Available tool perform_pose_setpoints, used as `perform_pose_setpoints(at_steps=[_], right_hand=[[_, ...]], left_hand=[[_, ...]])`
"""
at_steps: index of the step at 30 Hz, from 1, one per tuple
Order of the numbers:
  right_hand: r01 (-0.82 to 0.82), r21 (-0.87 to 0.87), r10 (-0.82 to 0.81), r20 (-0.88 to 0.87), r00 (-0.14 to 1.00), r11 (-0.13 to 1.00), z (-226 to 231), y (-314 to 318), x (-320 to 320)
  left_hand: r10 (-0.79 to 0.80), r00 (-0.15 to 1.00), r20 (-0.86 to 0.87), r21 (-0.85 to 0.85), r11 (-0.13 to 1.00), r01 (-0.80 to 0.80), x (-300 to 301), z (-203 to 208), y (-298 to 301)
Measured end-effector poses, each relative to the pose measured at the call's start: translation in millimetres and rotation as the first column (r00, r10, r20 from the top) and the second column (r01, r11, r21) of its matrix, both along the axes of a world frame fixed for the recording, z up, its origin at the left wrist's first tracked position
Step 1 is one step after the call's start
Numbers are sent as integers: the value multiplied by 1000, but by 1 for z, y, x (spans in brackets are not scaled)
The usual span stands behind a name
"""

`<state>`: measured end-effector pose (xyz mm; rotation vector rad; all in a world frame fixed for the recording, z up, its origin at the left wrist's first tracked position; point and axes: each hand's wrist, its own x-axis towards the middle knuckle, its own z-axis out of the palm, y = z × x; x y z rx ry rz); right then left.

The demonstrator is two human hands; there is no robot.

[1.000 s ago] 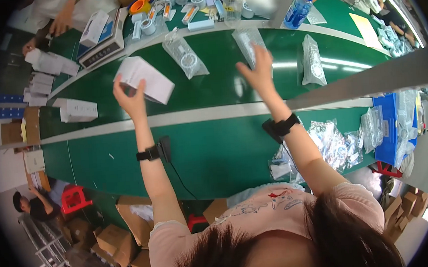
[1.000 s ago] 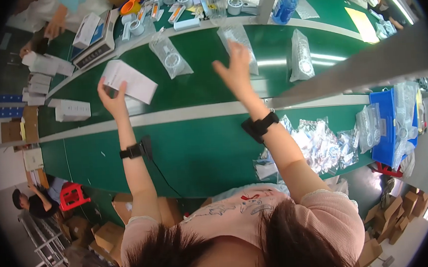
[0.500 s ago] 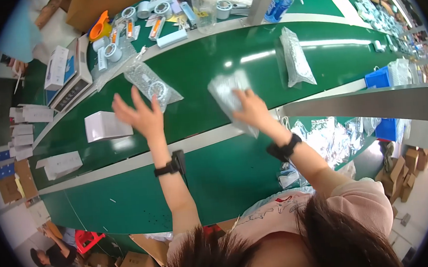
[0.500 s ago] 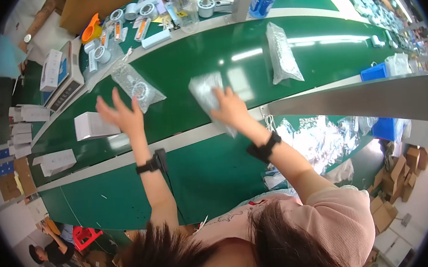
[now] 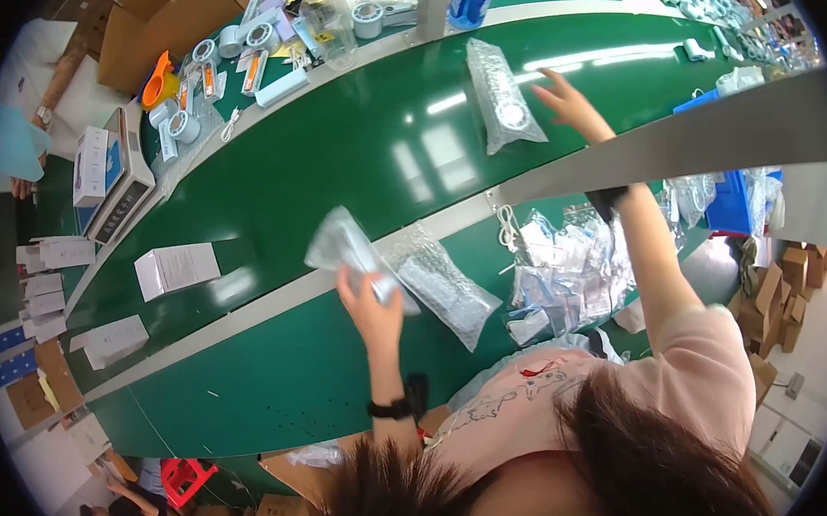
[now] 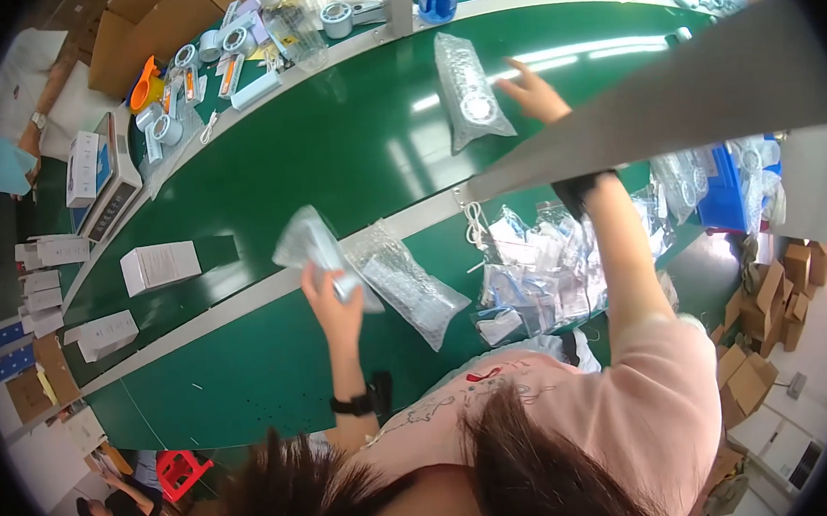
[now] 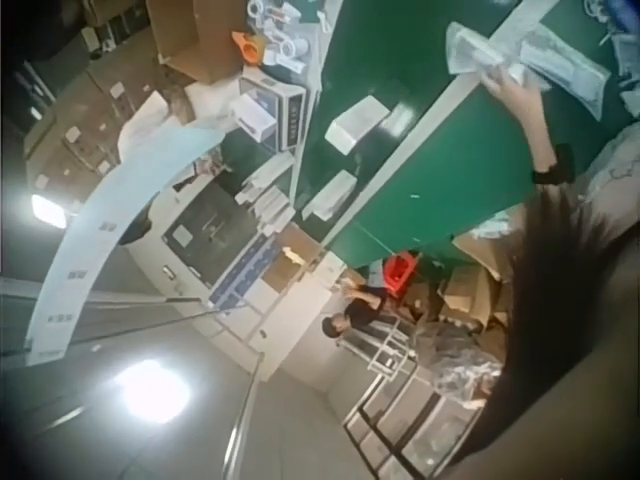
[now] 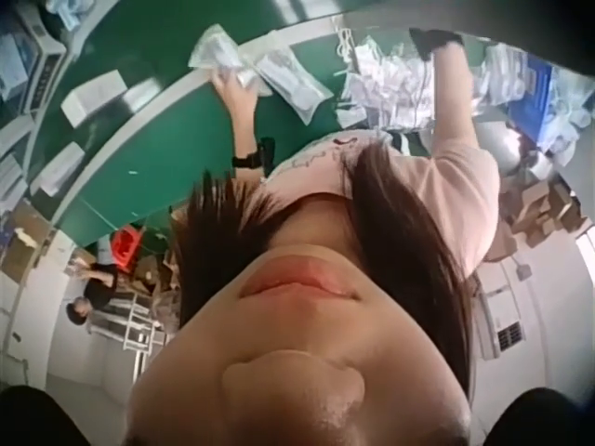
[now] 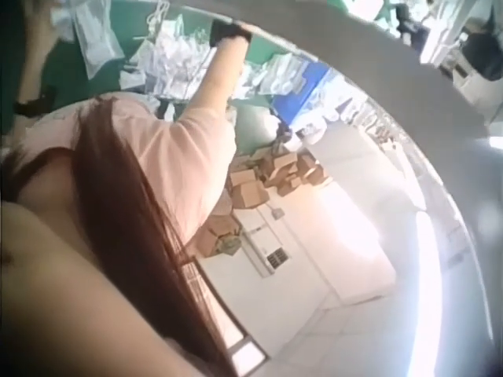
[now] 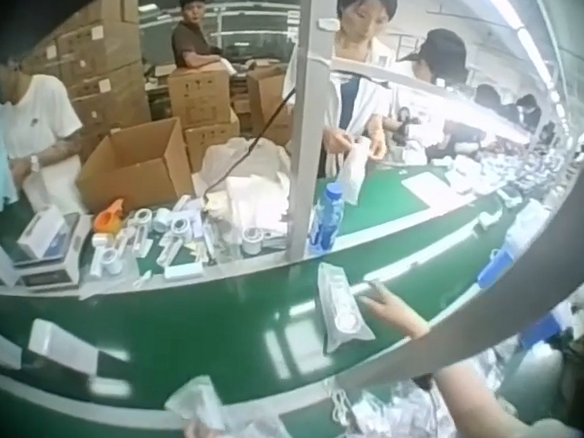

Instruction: The person packs items by hand, picking up a white box and placing a small plastic bag and a bubble-wrapped object inside. They fold the box closed and set it aside before repeating the process with several more boxes.

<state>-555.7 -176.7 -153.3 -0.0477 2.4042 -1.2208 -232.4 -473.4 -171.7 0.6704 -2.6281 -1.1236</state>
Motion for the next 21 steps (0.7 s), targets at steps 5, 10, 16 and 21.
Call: perform_pose_setpoints(at_steps=[5, 10, 16, 21], right_hand=[[-169, 464, 244, -105, 964, 870, -71, -93, -46], [-145, 163, 147, -2, 989, 976, -62, -39, -34], [563, -627, -75, 629, 773, 538, -8, 113, 81], [665, -566, -294, 611, 735, 487, 53, 212, 185]], left_hand=[[174, 823, 541, -126, 984, -126, 41, 46, 63], [334, 755, 564, -203, 942, -266, -22, 34, 102], [448, 535, 717, -451, 882, -134, -42, 15, 103], [510, 571, 644, -501, 845, -190, -52, 4, 88]])
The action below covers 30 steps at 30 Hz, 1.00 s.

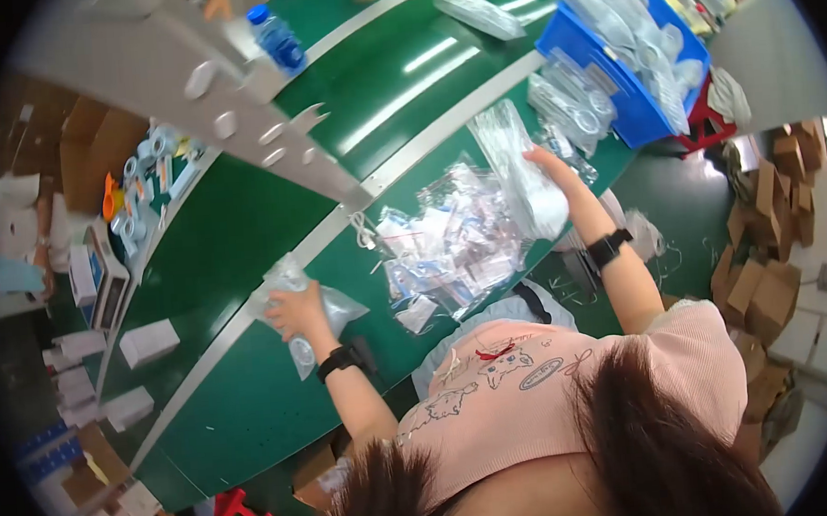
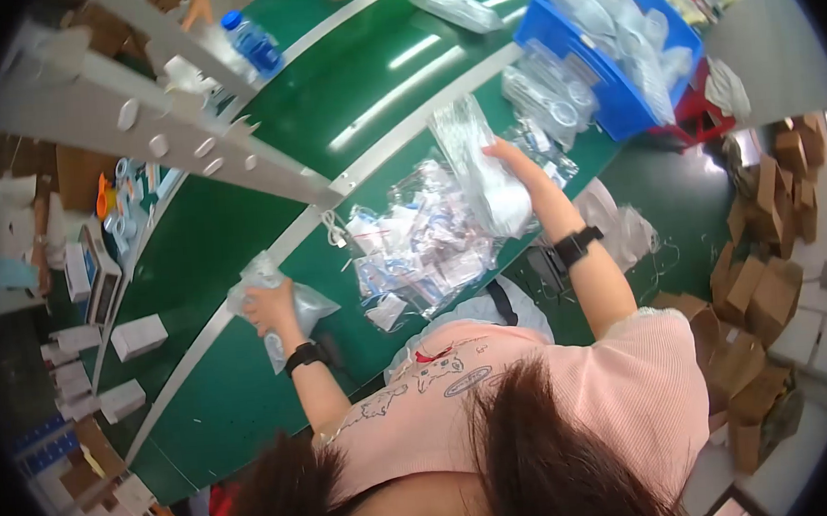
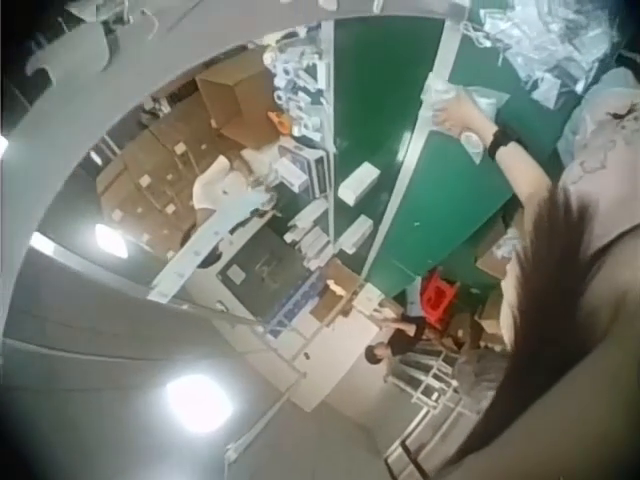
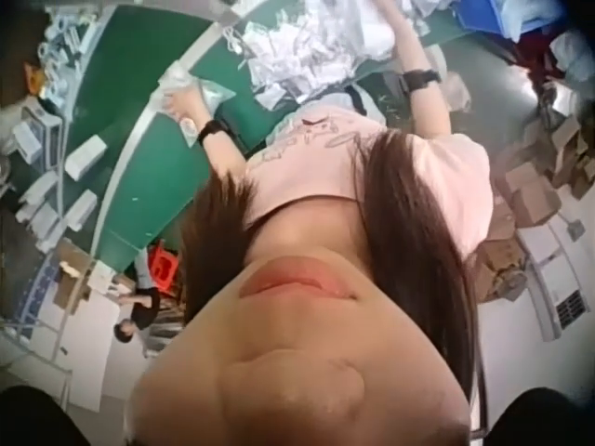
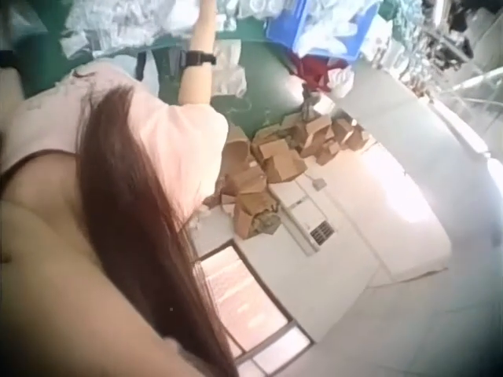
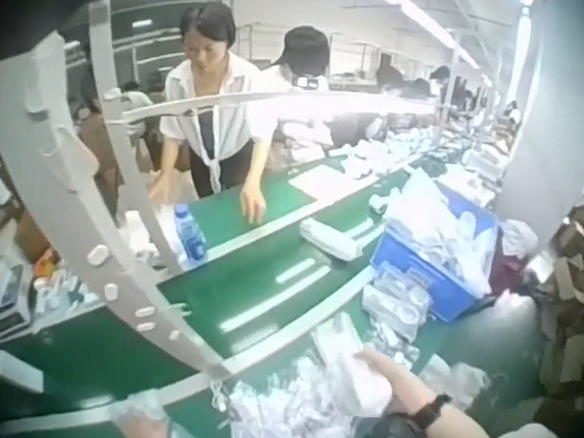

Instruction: The person packs items by hand, picking up a white box and placing a small plastic bag and a bubble-wrapped object inside. They fold the box closed and set it aside before repeating the process with several more boxes.

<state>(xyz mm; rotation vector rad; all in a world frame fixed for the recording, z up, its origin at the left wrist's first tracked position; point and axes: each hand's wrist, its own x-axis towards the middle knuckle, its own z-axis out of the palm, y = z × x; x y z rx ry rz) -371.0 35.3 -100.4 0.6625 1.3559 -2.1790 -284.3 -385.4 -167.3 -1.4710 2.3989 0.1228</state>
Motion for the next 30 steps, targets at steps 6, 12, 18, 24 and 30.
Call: perform_pose_setpoints(at_steps=[6, 12, 18, 24, 30], right_hand=[[173, 247, -124, -200, 972, 953, 12, 59, 55], [334, 209, -266, -298, 917, 919, -13, 135, 20], [317, 223, -221, -368, 903, 922, -18, 149, -33], [456, 638, 38, -605, 795, 621, -25, 161, -60], [277, 946, 460, -325, 826, 171, 3, 179, -78]], left_hand=[[15, 978, -208, 142, 990, 15, 7, -6, -48], [180, 804, -567, 370, 927, 53, 42, -35, -53], [196, 962, -188, 38, 981, -192, -25, -3, 25], [238, 964, -116, -51, 968, -245, -32, -13, 16], [402, 734, -547, 451, 880, -146, 39, -21, -63]])
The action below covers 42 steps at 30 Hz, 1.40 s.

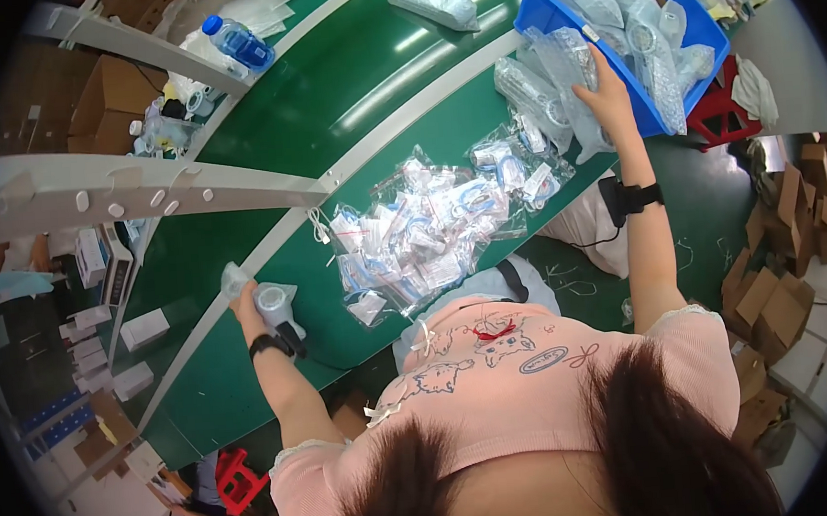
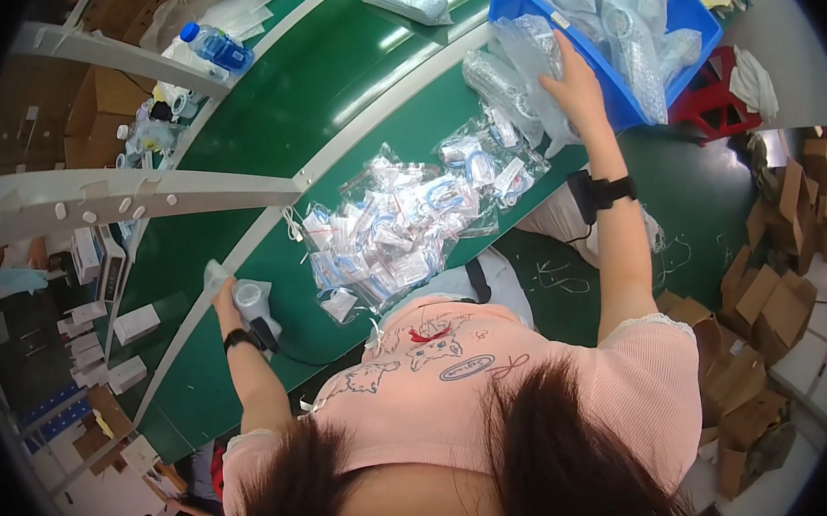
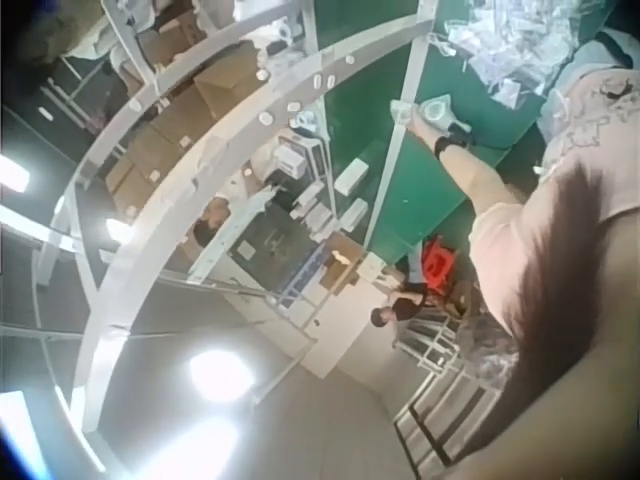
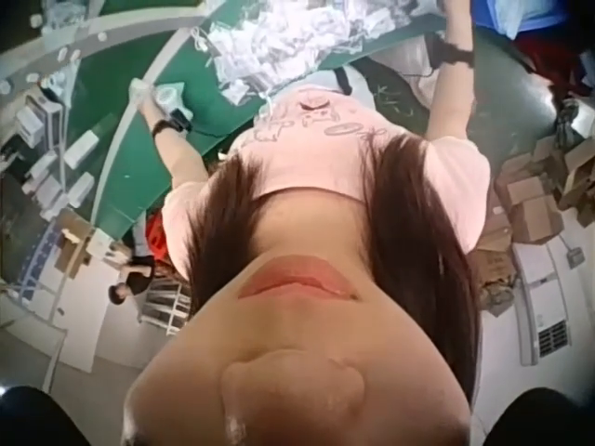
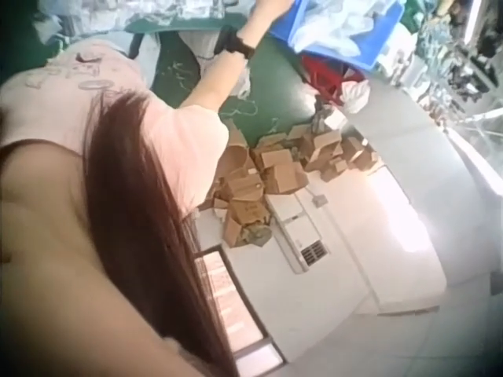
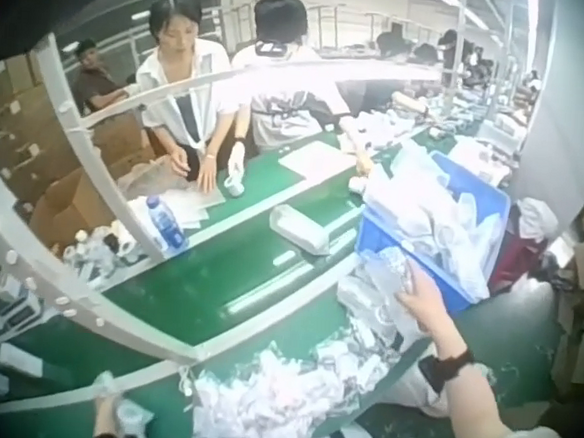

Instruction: The person packs items by hand, picking up a white box and placing a small plastic bag and a bubble-wrapped object inside. They fold the box closed and set it aside before repeating the process with several more boxes.

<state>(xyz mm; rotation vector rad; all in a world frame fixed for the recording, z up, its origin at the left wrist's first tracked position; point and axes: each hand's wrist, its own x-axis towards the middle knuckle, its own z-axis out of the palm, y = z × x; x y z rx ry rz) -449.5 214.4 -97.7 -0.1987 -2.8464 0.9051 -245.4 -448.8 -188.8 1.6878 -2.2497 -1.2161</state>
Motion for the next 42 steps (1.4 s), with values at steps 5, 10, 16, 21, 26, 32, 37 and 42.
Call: perform_pose_setpoints(at_steps=[5, 10, 16, 21, 26, 32, 37, 42], right_hand=[[-79, 176, 58, 121, 991, 981, -23, 17, -28], [-219, 412, 52, 380, 923, 884, -40, 6, -55], [-331, 609, 173, 304, 937, 721, -48, 9, -59], [-271, 437, 362, -139, 922, 857, -10, -11, -36], [-115, -89, 133, 237, 962, 989, -44, -17, 70], [-493, 267, 518, -29, 855, 828, -94, -48, 88], [-504, 178, 517, -31, 856, 845, -133, -81, 83], [-697, -90, 684, -138, 716, 711, -128, -134, 87]], left_hand=[[223, 967, -126, 711, 700, -69, 5, 107, 108], [182, 908, -378, 694, 705, 148, -17, 190, 242], [-404, 607, -684, 398, 491, 775, -141, 158, 338], [-246, 816, -524, 821, 111, 560, -254, 23, 421], [-85, 922, -378, 924, 32, 381, -268, 6, 429], [-90, 925, -369, 915, 138, 379, -262, 35, 379], [-104, 912, -396, 897, 167, 408, -244, 45, 329], [-110, 928, -356, 913, 174, 370, -229, 56, 314]])
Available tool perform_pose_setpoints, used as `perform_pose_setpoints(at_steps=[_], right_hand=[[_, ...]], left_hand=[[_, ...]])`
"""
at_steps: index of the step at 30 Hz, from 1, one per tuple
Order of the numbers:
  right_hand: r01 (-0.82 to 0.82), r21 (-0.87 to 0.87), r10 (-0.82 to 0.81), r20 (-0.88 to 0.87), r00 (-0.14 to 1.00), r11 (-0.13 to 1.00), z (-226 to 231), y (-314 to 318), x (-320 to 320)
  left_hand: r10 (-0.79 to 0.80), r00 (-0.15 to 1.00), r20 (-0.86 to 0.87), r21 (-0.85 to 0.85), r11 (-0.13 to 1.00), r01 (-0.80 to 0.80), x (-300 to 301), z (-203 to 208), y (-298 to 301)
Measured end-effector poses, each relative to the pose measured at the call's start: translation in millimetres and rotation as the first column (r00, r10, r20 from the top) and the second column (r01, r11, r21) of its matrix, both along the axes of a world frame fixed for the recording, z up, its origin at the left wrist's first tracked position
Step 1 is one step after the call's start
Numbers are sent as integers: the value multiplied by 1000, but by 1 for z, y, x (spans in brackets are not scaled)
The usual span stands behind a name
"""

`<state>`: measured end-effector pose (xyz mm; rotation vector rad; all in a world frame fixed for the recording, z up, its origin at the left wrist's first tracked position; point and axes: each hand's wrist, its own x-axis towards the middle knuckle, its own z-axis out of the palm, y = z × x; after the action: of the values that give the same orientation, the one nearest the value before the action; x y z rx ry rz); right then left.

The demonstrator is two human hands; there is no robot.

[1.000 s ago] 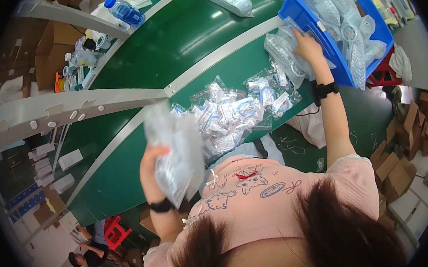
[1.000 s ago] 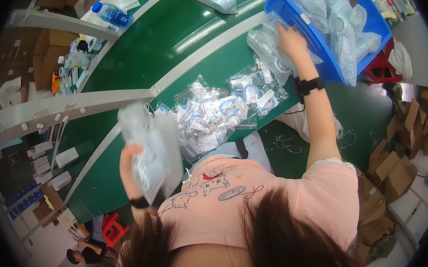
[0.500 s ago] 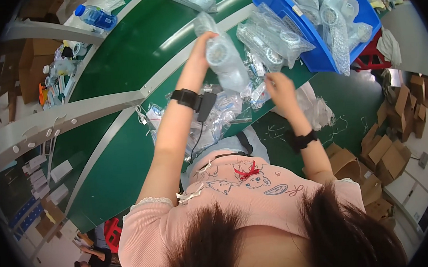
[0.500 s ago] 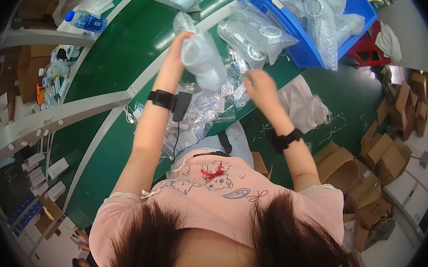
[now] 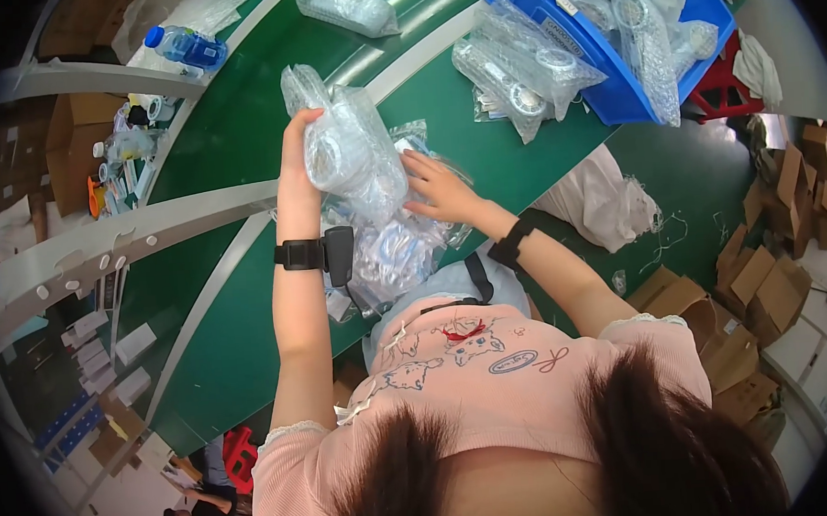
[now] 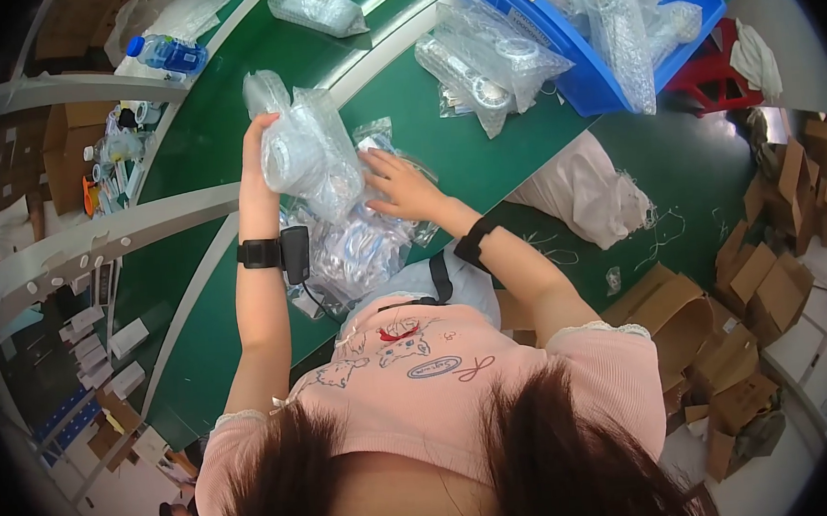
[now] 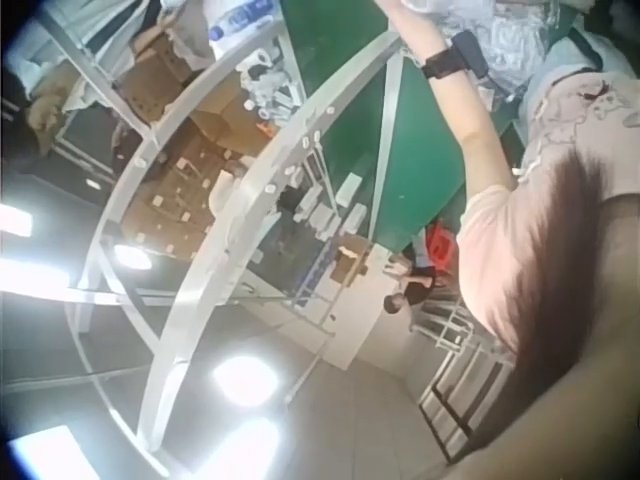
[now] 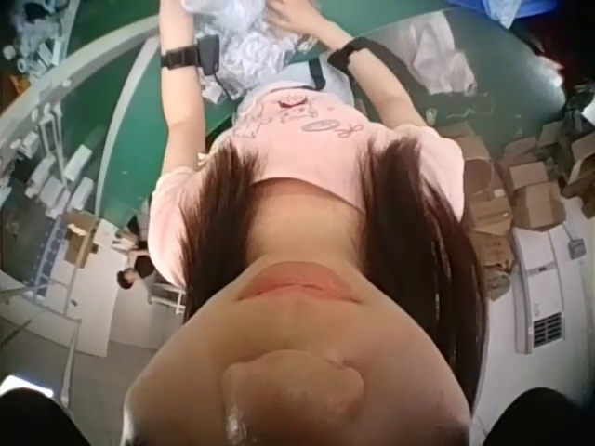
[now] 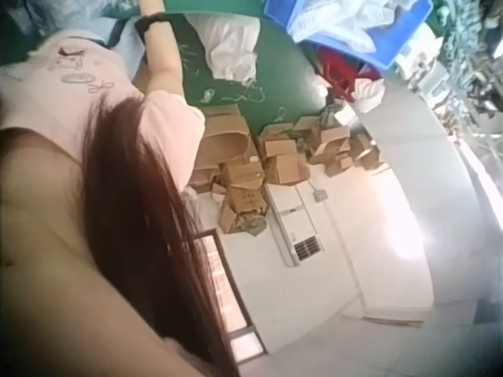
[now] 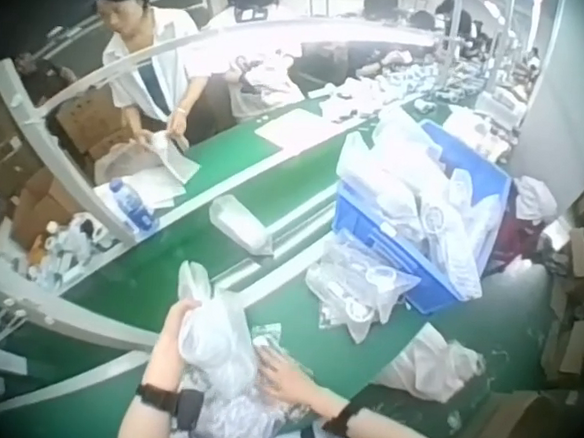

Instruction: The person packs items by hand, picking up a white box and placing a small plastic bag and a bubble-wrapped object inside. They fold the box closed and set it aside before repeating the process with several more boxes.

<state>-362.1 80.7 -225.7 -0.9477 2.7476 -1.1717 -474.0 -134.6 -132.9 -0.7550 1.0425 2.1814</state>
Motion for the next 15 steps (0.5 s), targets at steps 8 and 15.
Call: perform_pose_setpoints(at_steps=[8, 15], right_hand=[[556, 402, -383, -433, 816, 728, -13, 65, -37], [381, 442, -297, -250, 922, 812, -1, 89, -65]], left_hand=[[31, 1000, -6, 16, 999, -31, 6, -16, -11], [107, 994, 15, -5, 994, -107, 6, 10, -36]])
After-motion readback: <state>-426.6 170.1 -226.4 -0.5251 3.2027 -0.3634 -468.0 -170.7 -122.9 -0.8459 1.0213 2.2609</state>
